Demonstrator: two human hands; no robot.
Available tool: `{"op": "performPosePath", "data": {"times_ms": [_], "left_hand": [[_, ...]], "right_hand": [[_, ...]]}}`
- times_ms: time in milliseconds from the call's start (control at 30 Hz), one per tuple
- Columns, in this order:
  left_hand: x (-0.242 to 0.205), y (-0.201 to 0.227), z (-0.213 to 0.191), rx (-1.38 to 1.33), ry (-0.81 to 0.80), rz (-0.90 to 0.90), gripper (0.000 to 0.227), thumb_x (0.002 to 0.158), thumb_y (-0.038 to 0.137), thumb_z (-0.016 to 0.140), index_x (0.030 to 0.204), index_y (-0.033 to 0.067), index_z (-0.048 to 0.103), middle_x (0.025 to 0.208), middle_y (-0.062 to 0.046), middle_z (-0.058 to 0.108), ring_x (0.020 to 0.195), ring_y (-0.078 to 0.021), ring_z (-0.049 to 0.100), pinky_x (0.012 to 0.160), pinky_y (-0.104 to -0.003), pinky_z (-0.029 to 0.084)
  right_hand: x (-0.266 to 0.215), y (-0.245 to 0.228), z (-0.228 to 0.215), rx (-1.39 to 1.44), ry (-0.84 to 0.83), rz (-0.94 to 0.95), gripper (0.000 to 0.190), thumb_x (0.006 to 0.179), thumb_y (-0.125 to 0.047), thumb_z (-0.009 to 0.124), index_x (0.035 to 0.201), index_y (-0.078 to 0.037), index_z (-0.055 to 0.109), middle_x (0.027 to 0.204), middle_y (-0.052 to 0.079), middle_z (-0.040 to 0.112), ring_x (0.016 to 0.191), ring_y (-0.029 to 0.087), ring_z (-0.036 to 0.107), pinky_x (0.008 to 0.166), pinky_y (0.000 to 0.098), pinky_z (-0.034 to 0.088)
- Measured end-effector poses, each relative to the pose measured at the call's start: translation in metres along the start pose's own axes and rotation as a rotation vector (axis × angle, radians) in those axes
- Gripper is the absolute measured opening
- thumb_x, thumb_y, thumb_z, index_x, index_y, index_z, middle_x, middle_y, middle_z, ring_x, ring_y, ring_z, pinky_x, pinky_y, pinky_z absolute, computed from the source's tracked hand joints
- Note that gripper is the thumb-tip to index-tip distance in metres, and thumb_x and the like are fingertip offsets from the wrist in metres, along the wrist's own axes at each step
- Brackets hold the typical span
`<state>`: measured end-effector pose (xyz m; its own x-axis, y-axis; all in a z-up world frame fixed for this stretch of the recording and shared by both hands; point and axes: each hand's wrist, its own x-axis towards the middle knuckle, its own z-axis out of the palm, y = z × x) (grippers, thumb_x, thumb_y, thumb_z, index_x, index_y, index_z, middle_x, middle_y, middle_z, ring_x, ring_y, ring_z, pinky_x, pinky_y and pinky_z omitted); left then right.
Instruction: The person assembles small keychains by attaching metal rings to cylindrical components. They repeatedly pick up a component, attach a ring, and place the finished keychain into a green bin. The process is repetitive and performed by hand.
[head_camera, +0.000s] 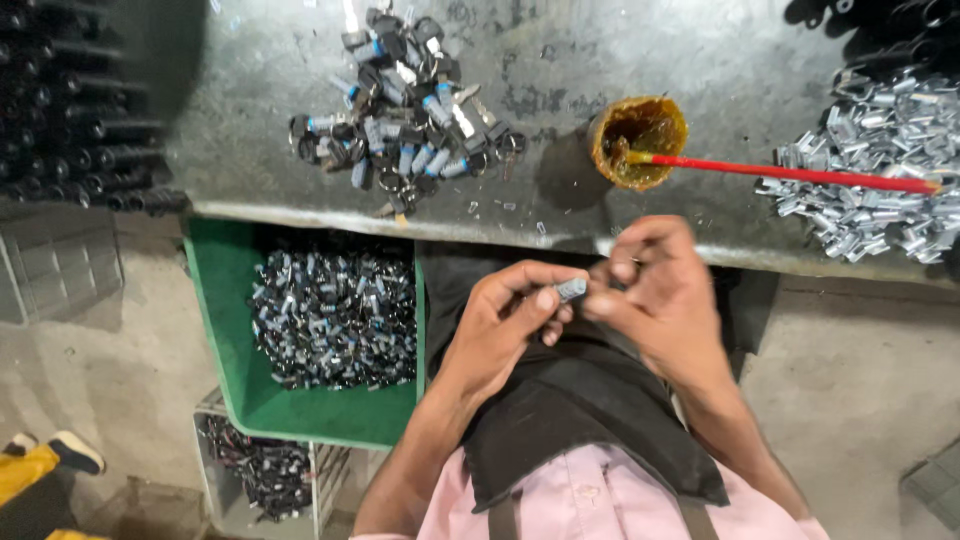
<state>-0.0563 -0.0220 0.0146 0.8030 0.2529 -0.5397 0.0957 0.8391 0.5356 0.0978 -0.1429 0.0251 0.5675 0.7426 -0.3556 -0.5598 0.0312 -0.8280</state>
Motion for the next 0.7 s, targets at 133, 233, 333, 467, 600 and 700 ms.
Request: {"op": "performPosePath", "data": {"times_ms": [133, 233, 333, 467, 600, 700], "left_hand": [[0.003, 0.011, 0.000, 0.093, 0.055, 0.149, 0.027, 0.103, 0.016, 0.066, 0.125, -0.0002, 0.060, 0.101, -0.009, 0.071, 0.086, -0.0123, 0.063, 0.078, -0.027, 0.053], [0.029, 0.007, 0.002, 0.054, 0.092, 0.187, 0.021, 0.105, 0.016, 0.065, 0.120, 0.0018, 0.059, 0.099, -0.009, 0.070, 0.089, -0.0140, 0.064, 0.080, -0.029, 0.054], [0.059, 0.002, 0.005, -0.150, 0.087, 0.113, 0.020, 0.105, 0.018, 0.064, 0.119, 0.0041, 0.059, 0.096, -0.008, 0.068, 0.089, -0.0151, 0.064, 0.080, -0.030, 0.054], [0.074, -0.003, 0.002, -0.333, 0.108, 0.060, 0.023, 0.105, 0.022, 0.064, 0.121, 0.0056, 0.059, 0.094, -0.006, 0.067, 0.085, -0.0147, 0.063, 0.079, -0.031, 0.054], [0.074, -0.011, -0.004, -0.398, 0.079, 0.029, 0.024, 0.104, 0.023, 0.064, 0.121, 0.0070, 0.059, 0.090, -0.004, 0.065, 0.082, -0.0146, 0.063, 0.077, -0.031, 0.054], [0.072, -0.013, 0.001, -0.454, 0.026, 0.034, 0.023, 0.107, 0.022, 0.063, 0.122, 0.0054, 0.059, 0.089, -0.005, 0.064, 0.078, -0.0136, 0.060, 0.077, -0.032, 0.053]], "right_hand": [[0.013, -0.039, -0.011, -0.160, 0.320, -0.257, 0.054, 0.088, 0.001, 0.080, 0.132, -0.012, 0.050, 0.094, 0.000, 0.062, 0.078, 0.006, 0.065, 0.062, 0.0170, 0.054], [0.021, -0.060, -0.023, -0.778, 0.300, -0.400, 0.018, 0.104, 0.003, 0.074, 0.121, 0.004, 0.067, 0.096, 0.014, 0.070, 0.079, 0.016, 0.069, 0.066, 0.0216, 0.052], [0.024, -0.068, -0.028, -0.894, 0.267, -0.463, 0.010, 0.108, 0.000, 0.072, 0.116, 0.007, 0.072, 0.102, 0.017, 0.072, 0.090, 0.017, 0.074, 0.081, 0.0257, 0.062], [0.018, -0.069, -0.028, -0.661, 0.366, -0.475, 0.010, 0.108, 0.000, 0.069, 0.114, 0.008, 0.068, 0.096, 0.016, 0.072, 0.085, 0.019, 0.075, 0.076, 0.0269, 0.064], [0.007, -0.058, -0.032, -0.485, 0.430, -0.420, 0.007, 0.109, 0.002, 0.067, 0.112, 0.009, 0.067, 0.092, 0.017, 0.071, 0.078, 0.020, 0.075, 0.072, 0.0268, 0.063], [0.004, -0.053, -0.030, -0.588, 0.466, -0.436, 0.008, 0.112, 0.003, 0.068, 0.114, 0.011, 0.067, 0.094, 0.019, 0.072, 0.082, 0.022, 0.075, 0.076, 0.0282, 0.064]]}}
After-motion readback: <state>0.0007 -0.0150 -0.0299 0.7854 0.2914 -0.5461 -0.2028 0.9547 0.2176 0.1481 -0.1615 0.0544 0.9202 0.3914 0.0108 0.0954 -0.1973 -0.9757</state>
